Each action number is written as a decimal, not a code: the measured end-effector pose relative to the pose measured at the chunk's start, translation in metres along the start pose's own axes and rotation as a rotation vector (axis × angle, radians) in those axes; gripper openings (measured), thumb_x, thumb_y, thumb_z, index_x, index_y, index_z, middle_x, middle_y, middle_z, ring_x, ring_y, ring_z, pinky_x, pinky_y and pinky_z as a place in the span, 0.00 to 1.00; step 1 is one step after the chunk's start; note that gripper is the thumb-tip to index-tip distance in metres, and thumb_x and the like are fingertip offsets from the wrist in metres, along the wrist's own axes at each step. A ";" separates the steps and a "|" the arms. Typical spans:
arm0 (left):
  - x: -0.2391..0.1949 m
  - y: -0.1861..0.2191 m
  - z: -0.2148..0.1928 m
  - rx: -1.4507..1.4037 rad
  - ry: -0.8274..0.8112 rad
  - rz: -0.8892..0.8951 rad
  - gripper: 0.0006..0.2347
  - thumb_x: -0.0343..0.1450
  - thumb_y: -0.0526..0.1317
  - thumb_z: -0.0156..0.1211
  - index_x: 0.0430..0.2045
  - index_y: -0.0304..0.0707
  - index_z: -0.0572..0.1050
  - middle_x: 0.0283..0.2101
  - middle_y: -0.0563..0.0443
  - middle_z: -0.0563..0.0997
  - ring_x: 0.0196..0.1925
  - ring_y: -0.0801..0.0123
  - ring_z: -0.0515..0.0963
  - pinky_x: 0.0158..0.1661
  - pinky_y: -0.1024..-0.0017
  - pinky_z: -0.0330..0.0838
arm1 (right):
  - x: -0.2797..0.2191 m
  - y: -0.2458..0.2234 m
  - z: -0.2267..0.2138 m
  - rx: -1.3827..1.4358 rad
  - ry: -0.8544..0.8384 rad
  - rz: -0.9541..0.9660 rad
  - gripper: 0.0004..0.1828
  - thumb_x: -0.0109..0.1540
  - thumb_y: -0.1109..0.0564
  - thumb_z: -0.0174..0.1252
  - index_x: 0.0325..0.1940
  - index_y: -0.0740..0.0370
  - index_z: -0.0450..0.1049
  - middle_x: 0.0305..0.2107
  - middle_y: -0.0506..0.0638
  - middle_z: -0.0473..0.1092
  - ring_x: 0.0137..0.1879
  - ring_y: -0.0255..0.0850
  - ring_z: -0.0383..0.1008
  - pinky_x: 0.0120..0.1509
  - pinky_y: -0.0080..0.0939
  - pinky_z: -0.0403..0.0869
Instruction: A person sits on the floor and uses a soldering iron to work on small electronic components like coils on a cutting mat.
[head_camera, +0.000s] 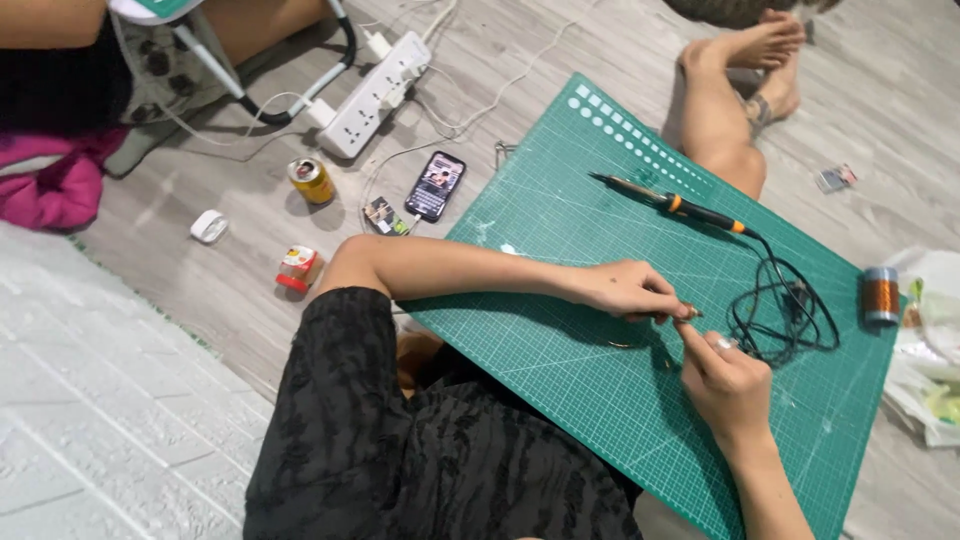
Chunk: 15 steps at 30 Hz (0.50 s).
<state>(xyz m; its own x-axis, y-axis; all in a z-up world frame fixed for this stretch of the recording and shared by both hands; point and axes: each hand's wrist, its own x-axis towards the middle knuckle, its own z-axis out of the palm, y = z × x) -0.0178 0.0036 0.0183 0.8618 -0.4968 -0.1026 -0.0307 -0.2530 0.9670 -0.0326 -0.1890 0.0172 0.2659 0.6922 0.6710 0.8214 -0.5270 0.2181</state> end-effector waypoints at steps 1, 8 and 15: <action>-0.002 -0.001 0.001 0.017 -0.004 0.011 0.14 0.58 0.53 0.47 0.13 0.43 0.72 0.09 0.54 0.69 0.12 0.74 0.67 0.16 0.80 0.61 | 0.001 -0.003 -0.002 0.090 -0.029 0.094 0.10 0.53 0.66 0.47 0.35 0.60 0.71 0.16 0.47 0.59 0.17 0.39 0.58 0.22 0.35 0.62; -0.007 -0.002 0.001 0.131 0.003 0.082 0.18 0.59 0.54 0.42 0.20 0.40 0.76 0.17 0.59 0.73 0.14 0.81 0.67 0.17 0.83 0.60 | 0.006 -0.013 -0.007 0.628 -0.236 0.614 0.09 0.51 0.71 0.50 0.33 0.70 0.71 0.18 0.49 0.66 0.18 0.34 0.54 0.22 0.30 0.55; -0.023 0.002 0.007 0.364 0.048 0.245 0.17 0.57 0.54 0.41 0.17 0.45 0.76 0.13 0.61 0.73 0.15 0.78 0.70 0.18 0.80 0.64 | -0.020 0.005 0.014 0.787 -0.261 0.816 0.09 0.53 0.72 0.50 0.37 0.73 0.70 0.24 0.54 0.68 0.24 0.33 0.59 0.26 0.27 0.58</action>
<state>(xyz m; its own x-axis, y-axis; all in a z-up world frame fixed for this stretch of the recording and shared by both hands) -0.0415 0.0083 0.0212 0.8292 -0.5413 0.1391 -0.4063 -0.4129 0.8151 -0.0264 -0.1985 -0.0051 0.8812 0.4169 0.2228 0.4202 -0.4749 -0.7732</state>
